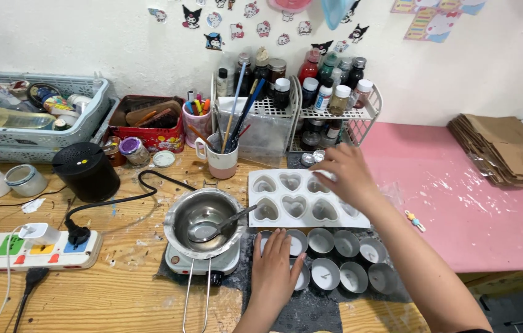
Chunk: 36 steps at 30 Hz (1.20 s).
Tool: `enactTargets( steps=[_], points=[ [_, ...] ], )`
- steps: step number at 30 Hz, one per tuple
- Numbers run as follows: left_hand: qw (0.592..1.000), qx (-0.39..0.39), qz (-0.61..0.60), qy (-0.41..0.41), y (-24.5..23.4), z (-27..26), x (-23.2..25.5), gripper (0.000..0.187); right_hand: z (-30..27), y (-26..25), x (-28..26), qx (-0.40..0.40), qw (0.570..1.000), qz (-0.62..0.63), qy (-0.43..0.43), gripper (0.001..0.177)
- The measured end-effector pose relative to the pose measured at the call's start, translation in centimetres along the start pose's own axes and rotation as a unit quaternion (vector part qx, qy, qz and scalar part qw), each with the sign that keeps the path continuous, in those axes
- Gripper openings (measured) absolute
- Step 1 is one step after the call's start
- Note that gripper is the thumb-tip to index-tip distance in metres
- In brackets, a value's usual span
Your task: The person prepares wicks, jars, and molds for candle production at a workstation.
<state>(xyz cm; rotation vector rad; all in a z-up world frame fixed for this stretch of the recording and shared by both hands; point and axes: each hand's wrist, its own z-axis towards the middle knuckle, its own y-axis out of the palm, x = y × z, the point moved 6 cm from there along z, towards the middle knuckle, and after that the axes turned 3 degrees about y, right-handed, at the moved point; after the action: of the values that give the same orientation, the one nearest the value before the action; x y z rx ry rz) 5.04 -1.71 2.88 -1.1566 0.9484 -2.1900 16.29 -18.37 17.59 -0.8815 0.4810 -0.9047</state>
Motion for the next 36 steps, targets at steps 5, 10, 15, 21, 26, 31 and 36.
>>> enactTargets(
  steps=[5, 10, 15, 21, 26, 31, 36],
  points=[
    [1.0, 0.001, 0.002, 0.002, -0.1, 0.1, 0.1, 0.051, -2.0, 2.0, 4.6, -0.087, 0.991, -0.057, 0.089, 0.015],
    [1.0, -0.02, 0.008, -0.008, 0.2, 0.2, -0.2, 0.05, -3.4, 7.4, 7.2, -0.165, 0.976, -0.102, 0.098, 0.014],
    [1.0, -0.012, 0.003, -0.009, 0.1, 0.1, -0.3, 0.049, -3.6, 12.2, 8.2, -0.219, 0.967, -0.108, 0.074, 0.021],
    [1.0, -0.001, 0.01, -0.001, -0.3, 0.2, 0.0, 0.048, -3.5, 12.5, 7.9, -0.232, 0.961, -0.135, 0.063, 0.022],
    [1.0, 0.002, -0.001, 0.001, -0.3, 0.1, 0.0, 0.047, -4.0, 11.9, 8.6, -0.213, 0.969, -0.102, 0.073, 0.016],
    [1.0, 0.003, 0.002, -0.002, -0.5, 0.0, 0.0, 0.047, -3.5, 7.3, 8.3, -0.204, 0.974, -0.01, 0.1, 0.018],
    [1.0, 0.009, -0.003, -0.008, -0.7, 0.1, 0.0, 0.047, -5.4, 1.6, 10.1, -0.126, 0.974, -0.005, 0.188, 0.021]
  ],
)
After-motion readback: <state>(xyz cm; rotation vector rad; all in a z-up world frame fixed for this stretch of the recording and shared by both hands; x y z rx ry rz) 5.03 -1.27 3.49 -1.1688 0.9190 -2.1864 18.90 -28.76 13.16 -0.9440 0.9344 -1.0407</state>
